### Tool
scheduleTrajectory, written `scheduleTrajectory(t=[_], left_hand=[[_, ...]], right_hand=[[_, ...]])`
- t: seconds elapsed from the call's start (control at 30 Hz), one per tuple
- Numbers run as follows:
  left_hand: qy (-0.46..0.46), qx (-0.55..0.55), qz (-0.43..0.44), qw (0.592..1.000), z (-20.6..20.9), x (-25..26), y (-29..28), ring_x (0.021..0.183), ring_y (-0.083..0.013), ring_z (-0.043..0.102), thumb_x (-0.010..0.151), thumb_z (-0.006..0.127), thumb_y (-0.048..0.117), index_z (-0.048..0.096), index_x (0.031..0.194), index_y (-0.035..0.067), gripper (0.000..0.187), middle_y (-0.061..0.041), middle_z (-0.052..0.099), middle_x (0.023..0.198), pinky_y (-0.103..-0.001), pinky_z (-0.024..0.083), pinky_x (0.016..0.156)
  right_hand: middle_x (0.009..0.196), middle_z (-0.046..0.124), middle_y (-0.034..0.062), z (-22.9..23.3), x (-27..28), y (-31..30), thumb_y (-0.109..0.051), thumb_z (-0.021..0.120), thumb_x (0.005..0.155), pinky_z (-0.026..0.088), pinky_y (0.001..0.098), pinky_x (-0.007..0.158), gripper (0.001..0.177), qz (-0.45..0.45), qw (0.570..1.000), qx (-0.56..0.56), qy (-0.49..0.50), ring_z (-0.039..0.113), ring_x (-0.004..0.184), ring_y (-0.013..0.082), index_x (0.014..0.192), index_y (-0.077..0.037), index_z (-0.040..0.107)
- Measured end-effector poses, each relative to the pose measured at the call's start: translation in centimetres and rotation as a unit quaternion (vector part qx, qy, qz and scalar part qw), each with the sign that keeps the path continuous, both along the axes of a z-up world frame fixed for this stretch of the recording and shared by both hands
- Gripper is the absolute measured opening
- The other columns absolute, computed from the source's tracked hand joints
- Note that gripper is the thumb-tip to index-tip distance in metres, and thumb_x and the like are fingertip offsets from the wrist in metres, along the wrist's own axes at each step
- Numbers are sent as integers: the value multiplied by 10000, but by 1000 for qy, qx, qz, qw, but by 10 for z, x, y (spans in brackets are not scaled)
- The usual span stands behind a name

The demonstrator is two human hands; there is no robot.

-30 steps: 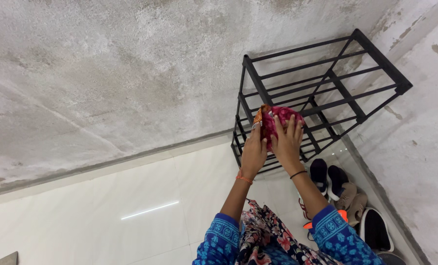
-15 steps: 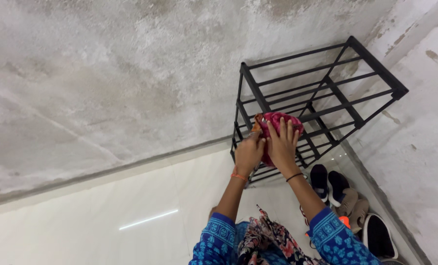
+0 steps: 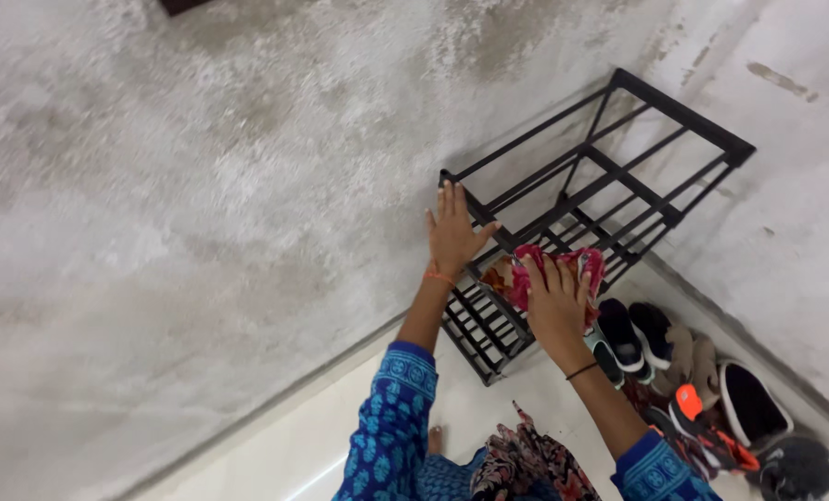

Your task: The person removes multiple pairs of shoes from a black metal shoe rack and places them on the floor. Then, using a patterned cloth, the person wipes the metal bars of the empty shoe rack.

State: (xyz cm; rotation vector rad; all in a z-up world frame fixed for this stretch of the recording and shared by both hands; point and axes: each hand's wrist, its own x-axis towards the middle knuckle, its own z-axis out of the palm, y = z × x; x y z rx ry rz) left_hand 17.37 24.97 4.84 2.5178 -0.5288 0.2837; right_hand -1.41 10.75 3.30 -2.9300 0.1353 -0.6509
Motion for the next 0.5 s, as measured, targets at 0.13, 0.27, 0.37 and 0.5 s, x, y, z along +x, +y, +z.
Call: scheduleTrajectory(t=[0.13,0.27,0.37,0.5], left_hand=[[63,66,-38,995,-3,45,7,1580,-357,101,759,652,829,182,1598,-11,1277,-218,124,1688,-633,113,1221],[54,50,-70,995,-23,73,0,1565,-351,93,848,569,763,141,1609,-22,1174,-217,117,1687,-616,135,1213],[10,19,-76,997,-47,83,-9,1576,-378,123,959,507,635,180,1617,-43,999,-233,159,1692,-607,183,1215],[-38,18,-100,994,-72,84,-8,1573,-426,140,1018,491,582,248,1569,-85,899,-283,184,1677,-583,228,1217]], right_hand=[[1487,529,129,7,-1,1,-121,610,912,273,585,1203,615,-27,999,-27,-8,446,1401,351,1507,-188,473],[1453,556,143,12,-3,6,-69,615,900,344,500,1180,617,-36,999,-8,-25,467,1375,358,1499,-166,505],[1405,574,139,13,-1,12,-62,621,902,349,494,1175,586,-54,998,-4,-43,482,1358,350,1472,-166,534],[1405,579,96,15,0,24,-7,633,856,295,550,1212,655,-105,992,-50,-51,489,1372,310,1482,-173,535]])
